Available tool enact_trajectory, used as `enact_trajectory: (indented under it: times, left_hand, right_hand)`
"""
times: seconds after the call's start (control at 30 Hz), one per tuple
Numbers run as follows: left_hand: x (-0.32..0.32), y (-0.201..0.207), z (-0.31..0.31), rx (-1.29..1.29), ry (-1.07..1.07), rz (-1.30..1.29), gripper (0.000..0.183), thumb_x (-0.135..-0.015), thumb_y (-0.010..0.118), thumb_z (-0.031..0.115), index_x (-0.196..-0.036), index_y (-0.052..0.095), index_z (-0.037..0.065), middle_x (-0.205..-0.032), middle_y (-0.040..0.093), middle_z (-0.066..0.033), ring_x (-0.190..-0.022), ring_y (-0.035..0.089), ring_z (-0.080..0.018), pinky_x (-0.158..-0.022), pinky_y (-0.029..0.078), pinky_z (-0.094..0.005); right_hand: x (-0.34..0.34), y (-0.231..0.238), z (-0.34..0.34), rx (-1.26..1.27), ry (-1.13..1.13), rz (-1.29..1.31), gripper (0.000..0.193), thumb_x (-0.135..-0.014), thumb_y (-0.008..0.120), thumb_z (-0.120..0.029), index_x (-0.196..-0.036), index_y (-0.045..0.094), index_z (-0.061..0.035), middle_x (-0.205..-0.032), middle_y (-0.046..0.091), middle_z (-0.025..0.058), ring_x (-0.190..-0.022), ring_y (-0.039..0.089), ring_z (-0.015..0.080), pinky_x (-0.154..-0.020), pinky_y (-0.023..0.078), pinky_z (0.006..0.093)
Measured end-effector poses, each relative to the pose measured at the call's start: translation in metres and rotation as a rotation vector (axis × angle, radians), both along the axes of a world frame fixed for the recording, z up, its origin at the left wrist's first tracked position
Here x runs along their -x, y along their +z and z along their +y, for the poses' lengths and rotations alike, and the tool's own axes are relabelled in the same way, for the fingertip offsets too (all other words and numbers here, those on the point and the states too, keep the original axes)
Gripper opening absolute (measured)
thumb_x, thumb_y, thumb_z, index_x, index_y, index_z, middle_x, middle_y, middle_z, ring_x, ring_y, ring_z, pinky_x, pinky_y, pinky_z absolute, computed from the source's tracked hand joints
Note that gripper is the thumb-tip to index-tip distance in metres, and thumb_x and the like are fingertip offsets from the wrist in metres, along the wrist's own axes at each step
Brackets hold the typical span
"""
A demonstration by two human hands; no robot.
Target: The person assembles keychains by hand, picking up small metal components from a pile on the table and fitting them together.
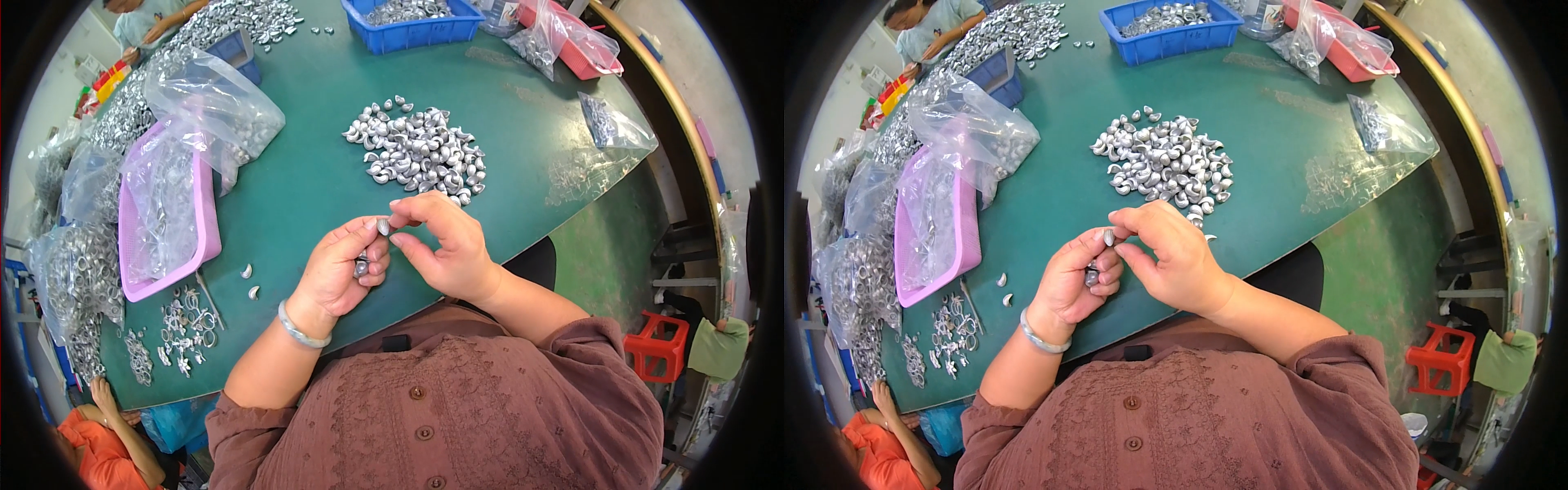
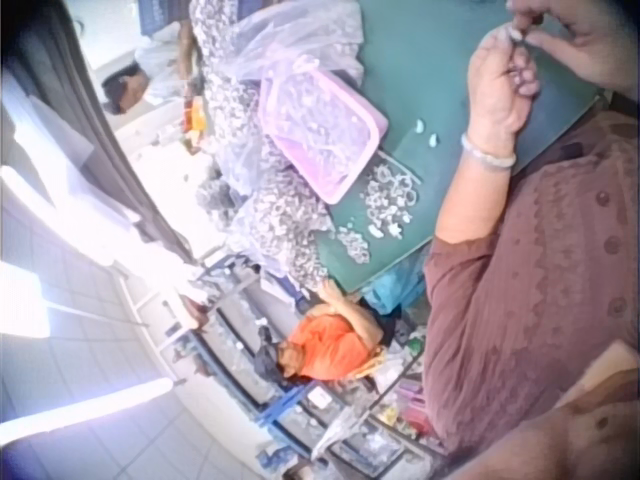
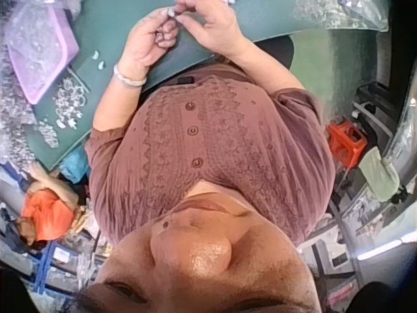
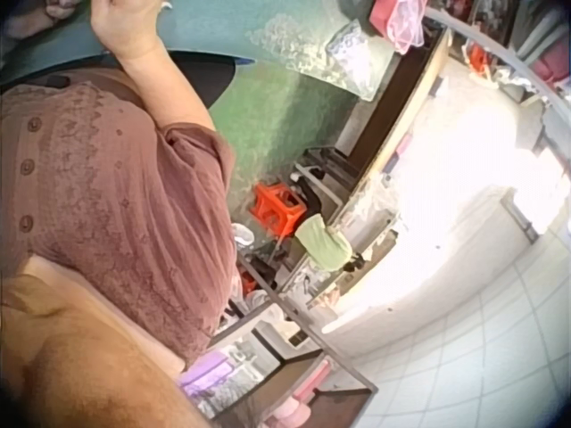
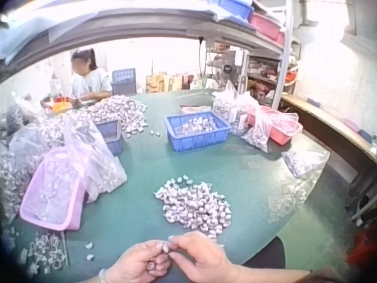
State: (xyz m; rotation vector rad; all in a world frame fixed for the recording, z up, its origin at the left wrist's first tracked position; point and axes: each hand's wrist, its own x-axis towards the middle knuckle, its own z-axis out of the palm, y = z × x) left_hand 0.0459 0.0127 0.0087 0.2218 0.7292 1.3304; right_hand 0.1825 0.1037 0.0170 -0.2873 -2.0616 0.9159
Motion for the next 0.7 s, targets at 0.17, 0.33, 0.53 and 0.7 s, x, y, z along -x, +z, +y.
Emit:
enact_trajectory:
  times: [0.17,0.33,0.53,0.7]
  left_hand:
    - [0.002,-0.003,0.001,0.028,0.020,-0.041,0.017,-0.088,0.046,0.020,-0.093,0.051,0.005,-0.062,0.042,0.0018,-0.050,0.034,-0.0061,-0.041,0.027,-0.0158]
    - [0.006,-0.011,0.001,-0.015,0.004,-0.110,0.020,-0.088,0.045,0.023,-0.091,0.054,0.005,-0.069,0.050,-0.0015,-0.058,0.044,-0.0099,-0.043,0.030,-0.0183]
    - [0.013,0.000,0.003,0.029,0.087,-0.181,0.028,-0.088,0.044,0.030,-0.089,0.053,0.003,-0.076,0.051,-0.0057,-0.058,0.046,-0.0116,-0.039,0.033,-0.0166]
    - [0.043,0.042,0.006,-0.040,0.116,0.003,0.014,-0.085,0.053,0.018,-0.092,0.053,0.006,-0.076,0.048,-0.0043,-0.055,0.041,-0.0076,-0.037,0.029,-0.0137]
  right_hand:
    - [0.003,0.004,0.003,-0.141,0.042,0.015,0.033,-0.063,0.061,0.007,-0.094,0.053,-0.0008,-0.079,0.056,0.0088,-0.072,0.053,0.0254,-0.066,0.043,0.0332]
    - [0.006,0.005,0.003,-0.176,0.045,-0.010,0.031,-0.064,0.060,0.006,-0.093,0.054,-0.0016,-0.076,0.055,0.0076,-0.071,0.053,0.0251,-0.065,0.042,0.0326]
    - [0.008,0.023,0.004,-0.165,0.075,0.020,0.029,-0.064,0.060,0.007,-0.091,0.056,-0.0033,-0.079,0.057,0.0061,-0.070,0.053,0.0239,-0.065,0.042,0.0320]
    - [-0.005,0.021,0.016,-0.165,-0.001,-0.010,0.027,-0.064,0.061,0.007,-0.089,0.056,-0.0015,-0.083,0.058,0.0102,-0.073,0.054,0.0251,-0.063,0.043,0.0320]
